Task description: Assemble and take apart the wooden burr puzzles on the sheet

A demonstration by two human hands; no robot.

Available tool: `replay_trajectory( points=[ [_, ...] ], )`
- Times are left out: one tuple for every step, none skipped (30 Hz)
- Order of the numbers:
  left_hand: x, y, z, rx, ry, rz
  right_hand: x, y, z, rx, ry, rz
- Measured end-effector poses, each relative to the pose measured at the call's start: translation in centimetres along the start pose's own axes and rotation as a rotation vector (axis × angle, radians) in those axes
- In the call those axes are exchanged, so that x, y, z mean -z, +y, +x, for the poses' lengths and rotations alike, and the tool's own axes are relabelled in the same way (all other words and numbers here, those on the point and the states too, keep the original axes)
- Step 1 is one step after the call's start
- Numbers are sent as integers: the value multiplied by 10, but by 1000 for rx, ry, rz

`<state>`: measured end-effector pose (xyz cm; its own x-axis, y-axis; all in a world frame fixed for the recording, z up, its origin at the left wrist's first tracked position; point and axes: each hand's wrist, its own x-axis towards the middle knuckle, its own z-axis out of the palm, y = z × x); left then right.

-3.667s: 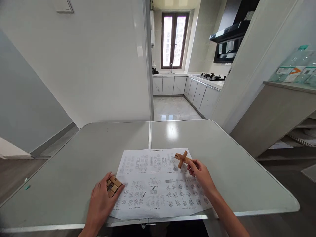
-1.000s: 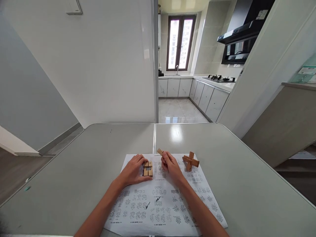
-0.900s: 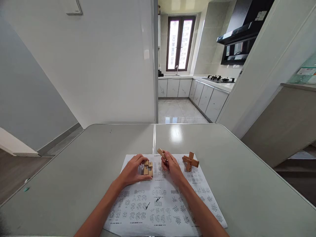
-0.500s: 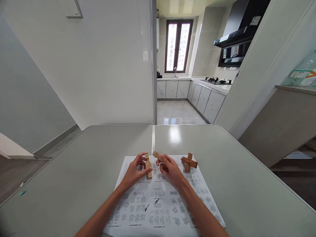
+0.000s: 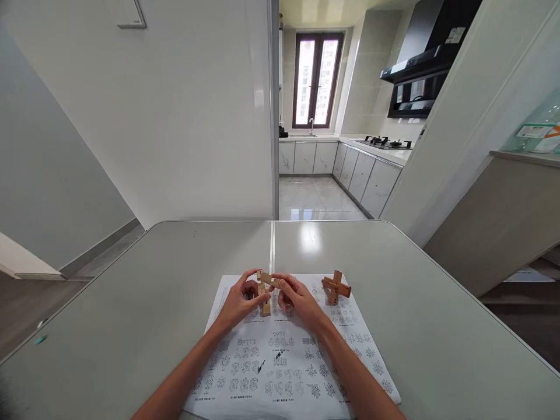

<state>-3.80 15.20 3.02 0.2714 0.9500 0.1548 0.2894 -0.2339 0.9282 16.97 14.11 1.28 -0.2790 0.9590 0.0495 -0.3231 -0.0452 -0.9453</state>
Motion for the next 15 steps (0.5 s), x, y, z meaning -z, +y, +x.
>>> replay_trajectory(
  points=[
    [0, 1, 0, -1, -5, -1, -1, 0, 0, 8, 12, -18],
    [0, 2, -1, -2, -13, -3, -1, 0, 0, 18, 28, -36],
    [-1, 2, -2, -4, -20, -9, -1, 1, 0, 28, 48, -54],
    [-2, 2, -2, -4, -25, -19, -1, 1, 0, 38, 70, -69],
    [-3, 3, -3, -3, -27, -33, -1, 2, 0, 47, 91, -83],
    [-5, 3, -4, 1, -26, -48, -1, 2, 0, 54, 108, -94],
    [-6, 3, -5, 7, -21, -62, -1, 2, -1, 58, 122, -102],
    [-8, 2, -6, 15, -14, -74, 0, 2, -1, 60, 132, -109],
    [-9, 2, -6, 21, -9, -82, 0, 1, -1, 61, 139, -114],
    [-10, 2, -7, 25, -6, -84, -1, 1, -1, 61, 143, -118],
    [-10, 2, -7, 25, -1, -82, -1, 0, -1, 62, 147, -121],
    [-11, 2, -7, 22, 6, -78, -1, 0, -1, 65, 153, -123],
    [-11, 2, -7, 19, 16, -73, -1, -1, -1, 69, 161, -124],
    [-11, 1, -7, 14, 29, -65, -1, -1, -1, 73, 171, -124],
    [-12, 1, -7, 9, 47, -53, 0, -1, -1, 77, 182, -124]
  ],
)
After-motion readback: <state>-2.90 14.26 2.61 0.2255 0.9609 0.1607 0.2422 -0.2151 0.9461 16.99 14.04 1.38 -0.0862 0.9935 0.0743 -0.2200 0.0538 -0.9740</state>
